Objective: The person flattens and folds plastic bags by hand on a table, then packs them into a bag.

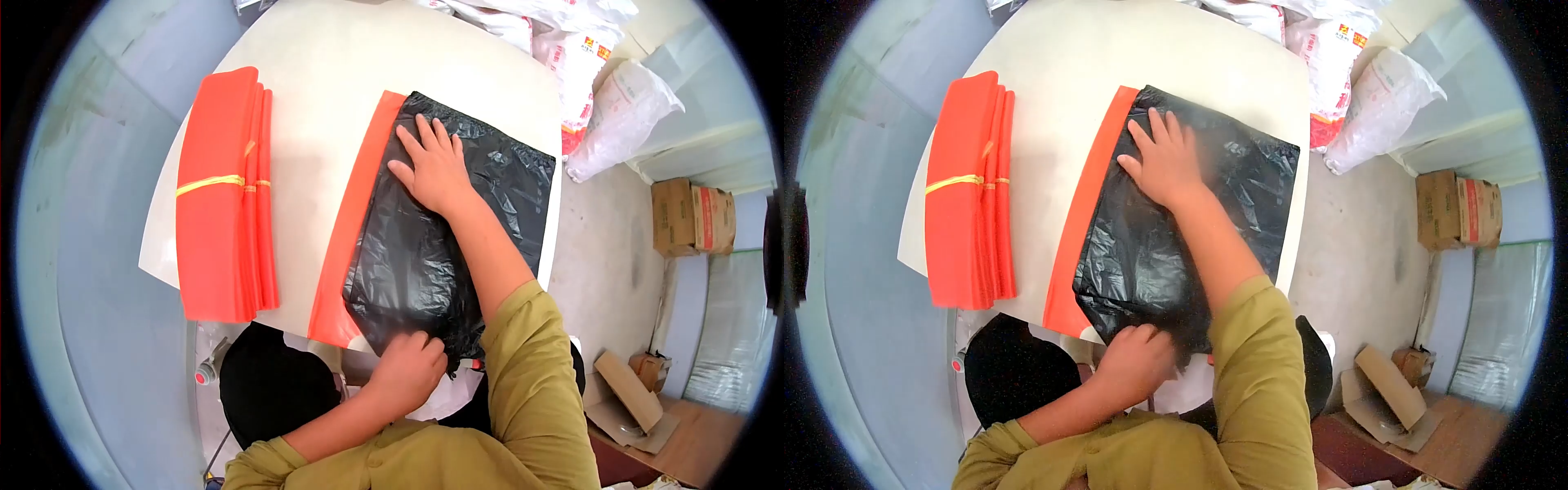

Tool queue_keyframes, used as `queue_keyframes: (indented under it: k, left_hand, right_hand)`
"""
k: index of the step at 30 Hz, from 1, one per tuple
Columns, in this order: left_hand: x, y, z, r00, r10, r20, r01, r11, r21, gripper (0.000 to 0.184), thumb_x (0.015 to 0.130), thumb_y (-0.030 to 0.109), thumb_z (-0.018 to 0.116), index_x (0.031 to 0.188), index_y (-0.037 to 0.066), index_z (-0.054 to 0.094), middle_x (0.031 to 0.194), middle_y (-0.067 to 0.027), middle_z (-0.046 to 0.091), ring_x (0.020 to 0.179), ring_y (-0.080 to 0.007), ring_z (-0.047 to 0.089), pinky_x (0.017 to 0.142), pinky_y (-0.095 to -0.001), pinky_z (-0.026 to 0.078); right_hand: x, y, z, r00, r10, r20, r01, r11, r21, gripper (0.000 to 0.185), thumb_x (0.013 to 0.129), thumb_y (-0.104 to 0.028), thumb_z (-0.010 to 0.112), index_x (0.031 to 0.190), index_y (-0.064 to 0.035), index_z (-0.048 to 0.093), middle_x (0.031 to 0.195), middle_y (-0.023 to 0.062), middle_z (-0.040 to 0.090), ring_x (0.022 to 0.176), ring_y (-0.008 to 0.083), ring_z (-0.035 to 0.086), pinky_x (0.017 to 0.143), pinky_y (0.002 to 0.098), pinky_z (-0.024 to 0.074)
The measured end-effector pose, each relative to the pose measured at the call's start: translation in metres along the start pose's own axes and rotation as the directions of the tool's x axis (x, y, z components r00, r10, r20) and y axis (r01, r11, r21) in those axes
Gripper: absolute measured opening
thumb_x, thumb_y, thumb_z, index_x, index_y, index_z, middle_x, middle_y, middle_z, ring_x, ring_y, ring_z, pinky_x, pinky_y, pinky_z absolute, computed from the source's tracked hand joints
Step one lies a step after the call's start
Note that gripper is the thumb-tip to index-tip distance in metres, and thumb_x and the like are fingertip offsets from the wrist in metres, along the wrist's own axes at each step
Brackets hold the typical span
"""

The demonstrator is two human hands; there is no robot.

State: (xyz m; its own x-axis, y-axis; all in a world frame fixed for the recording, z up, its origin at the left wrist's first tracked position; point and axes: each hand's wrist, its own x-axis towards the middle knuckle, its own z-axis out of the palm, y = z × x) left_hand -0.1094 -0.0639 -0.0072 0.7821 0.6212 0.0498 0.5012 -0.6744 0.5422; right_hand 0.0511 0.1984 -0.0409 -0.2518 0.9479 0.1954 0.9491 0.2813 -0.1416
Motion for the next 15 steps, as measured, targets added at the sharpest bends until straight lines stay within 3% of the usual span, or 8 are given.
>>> queue_keyframes:
  k: [8,10,13,15]
  left_hand:
    - [0.002,-0.003,-0.004,0.999,0.013,-0.044,-0.014,0.999,-0.032,0.013,0.074,0.02,0.071,0.081,0.011,0.064,0.095,-0.0065,0.058,0.096,-0.0279,0.057,0.077,-0.0409,0.047]
    - [0.002,-0.002,-0.003,0.999,0.004,-0.052,-0.006,1.0,-0.027,0.014,0.073,0.02,0.072,0.08,0.01,0.064,0.095,-0.0065,0.058,0.096,-0.0282,0.057,0.078,-0.0418,0.047]
    - [0.002,-0.001,-0.007,0.999,-0.002,-0.04,0.001,0.999,-0.033,0.019,0.07,0.022,0.076,0.081,0.011,0.064,0.098,-0.0059,0.059,0.099,-0.028,0.058,0.079,-0.0424,0.047]
    - [0.004,0.0,-0.007,0.999,-0.007,-0.044,0.005,0.999,-0.039,0.021,0.07,0.023,0.077,0.081,0.012,0.064,0.099,-0.0056,0.06,0.099,-0.0279,0.058,0.08,-0.0424,0.048]
  right_hand:
    - [0.023,0.02,0.015,0.999,0.033,-0.042,-0.032,0.999,0.042,0.073,0.097,-0.064,0.058,0.157,-0.0226,0.05,0.17,0.0144,0.033,0.158,0.0412,0.024,0.124,0.0702,0.0168]
    - [0.028,0.023,0.003,0.998,0.036,0.047,-0.036,0.999,-0.001,0.068,0.104,-0.056,0.053,0.161,-0.0208,0.044,0.172,0.0132,0.029,0.16,0.0383,0.021,0.127,0.0621,0.0186]
    - [0.029,0.036,-0.012,0.995,-0.095,-0.014,0.095,0.98,0.177,0.063,0.103,-0.045,0.06,0.159,-0.0185,0.046,0.171,0.0138,0.032,0.159,0.0383,0.025,0.128,0.0579,0.0212]
    - [0.011,0.038,-0.036,0.985,-0.162,-0.062,0.17,0.974,0.151,0.062,0.101,-0.039,0.064,0.157,-0.0169,0.048,0.17,0.0143,0.034,0.158,0.0389,0.027,0.127,0.0569,0.0228]
